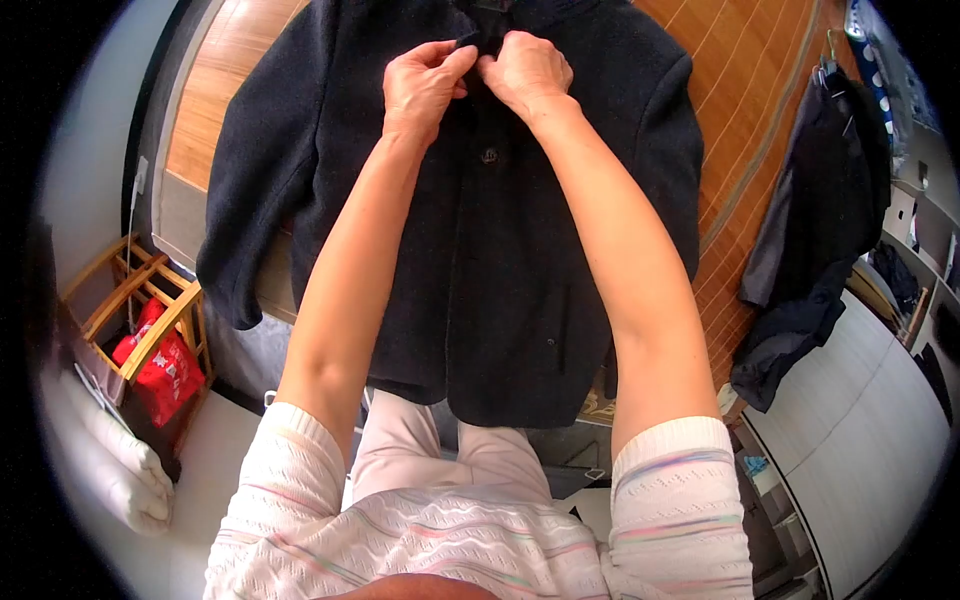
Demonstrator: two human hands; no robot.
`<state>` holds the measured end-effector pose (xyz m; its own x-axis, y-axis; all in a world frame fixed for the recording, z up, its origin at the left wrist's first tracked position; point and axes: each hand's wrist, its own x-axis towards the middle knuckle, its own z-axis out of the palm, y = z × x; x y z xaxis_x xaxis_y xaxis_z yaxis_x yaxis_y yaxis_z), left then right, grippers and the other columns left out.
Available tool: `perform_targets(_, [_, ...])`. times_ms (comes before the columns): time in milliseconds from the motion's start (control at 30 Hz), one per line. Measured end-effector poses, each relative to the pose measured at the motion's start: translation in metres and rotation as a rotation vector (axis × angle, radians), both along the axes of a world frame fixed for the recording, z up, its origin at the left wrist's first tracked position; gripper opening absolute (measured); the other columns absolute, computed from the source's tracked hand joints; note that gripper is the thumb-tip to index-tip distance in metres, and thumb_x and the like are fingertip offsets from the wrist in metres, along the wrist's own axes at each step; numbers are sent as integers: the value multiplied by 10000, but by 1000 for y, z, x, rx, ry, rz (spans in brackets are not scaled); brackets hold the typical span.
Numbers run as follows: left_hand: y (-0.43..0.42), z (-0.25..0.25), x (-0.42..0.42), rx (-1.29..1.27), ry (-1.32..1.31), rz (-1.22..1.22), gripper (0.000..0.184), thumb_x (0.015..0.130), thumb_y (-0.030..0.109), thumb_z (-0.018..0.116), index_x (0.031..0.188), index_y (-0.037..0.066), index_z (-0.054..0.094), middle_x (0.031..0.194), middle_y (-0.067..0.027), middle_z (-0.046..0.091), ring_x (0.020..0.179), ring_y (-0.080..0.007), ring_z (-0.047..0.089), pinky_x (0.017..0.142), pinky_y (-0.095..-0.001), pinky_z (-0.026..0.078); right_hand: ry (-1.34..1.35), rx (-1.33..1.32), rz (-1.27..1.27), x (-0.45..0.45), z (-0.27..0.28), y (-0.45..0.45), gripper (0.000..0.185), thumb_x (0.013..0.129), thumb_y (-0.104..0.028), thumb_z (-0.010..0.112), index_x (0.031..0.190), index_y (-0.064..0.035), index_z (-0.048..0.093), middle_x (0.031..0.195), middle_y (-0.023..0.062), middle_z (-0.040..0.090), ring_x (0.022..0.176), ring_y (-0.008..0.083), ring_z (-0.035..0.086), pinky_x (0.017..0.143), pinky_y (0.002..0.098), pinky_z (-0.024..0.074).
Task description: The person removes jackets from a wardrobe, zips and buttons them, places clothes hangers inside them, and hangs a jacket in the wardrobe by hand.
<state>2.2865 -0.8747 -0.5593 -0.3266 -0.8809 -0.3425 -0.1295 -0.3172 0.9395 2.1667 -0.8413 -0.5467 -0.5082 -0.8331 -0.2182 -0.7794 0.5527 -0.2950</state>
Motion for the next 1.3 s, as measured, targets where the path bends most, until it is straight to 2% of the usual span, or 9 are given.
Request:
perform_targets(67, [1,-1,-7,119,215,-15,339,807,157,667,1070,-44,594,816,-63,630,647,-102,586,580,-208,504,-126,-153,56,-20,-6,6,340,726,-366,613,868,-64,677,798,167,661,795,337,641,751,404,504])
perform_targets(133, [1,-5,-14,223,352,-60,320,832,171,637,1071,-37,595,897,-80,641,722,-120,610,658,-220,512,-662,-272,-248,-29,10,24,188,760,-174,608,818,-1,652,638,73,619,574,158,611,513,297,508])
perform_targets(300, [7,-29,-33,77,143,-186,323,815,167,650,1085,-5,615,935,-82,648,831,-146,604,748,-250,478,-1099,-448,-376,-38,18,54,206,795,-84,579,976,13,600,642,-10,558,502,53,515,450,202,474])
perform_targets(533, [6,-9,-21,202,276,-178,350,792,239,693,1036,-4,633,933,-71,644,823,-132,585,743,-248,453,-1025,-340,-275,-18,15,32,213,808,-97,573,1001,-11,599,688,-14,566,528,46,506,468,194,466])
perform_targets(667, [9,-25,-35,34,-64,-38,256,785,182,655,948,-14,660,803,-54,657,729,-102,581,697,-262,464,-876,-319,-332,-28,19,48,200,811,-90,559,988,-16,616,694,-10,571,531,42,506,456,190,451])
perform_targets(767, [3,-19,-40,-127,-304,-78,248,723,151,596,910,2,660,782,-127,665,729,-222,634,708,-312,472,-603,-321,-404,-43,-6,75,161,824,-117,556,922,-16,635,644,31,596,508,80,550,406,226,428])
perform_targets(833, [-1,-20,-44,-165,-405,-76,287,681,181,580,899,12,658,867,-178,649,832,-329,624,766,-359,472,-300,-328,-333,-59,-54,110,147,780,-147,587,874,-45,634,632,73,616,570,169,606,545,308,478])
perform_targets(933, [-4,1,-48,-103,-569,-148,301,688,177,570,956,76,662,922,-162,644,904,-324,608,820,-390,472,-197,-329,-324,-44,-43,114,101,751,-128,579,801,-43,605,594,59,596,524,176,581,544,302,475])
perform_targets(1300, [-12,15,-61,-304,-777,-374,281,724,93,579,983,142,677,993,-119,643,959,-286,601,844,-375,475,-736,-181,-657,-58,-31,96,41,768,-71,540,774,-53,576,534,29,536,361,103,458,330,238,351])
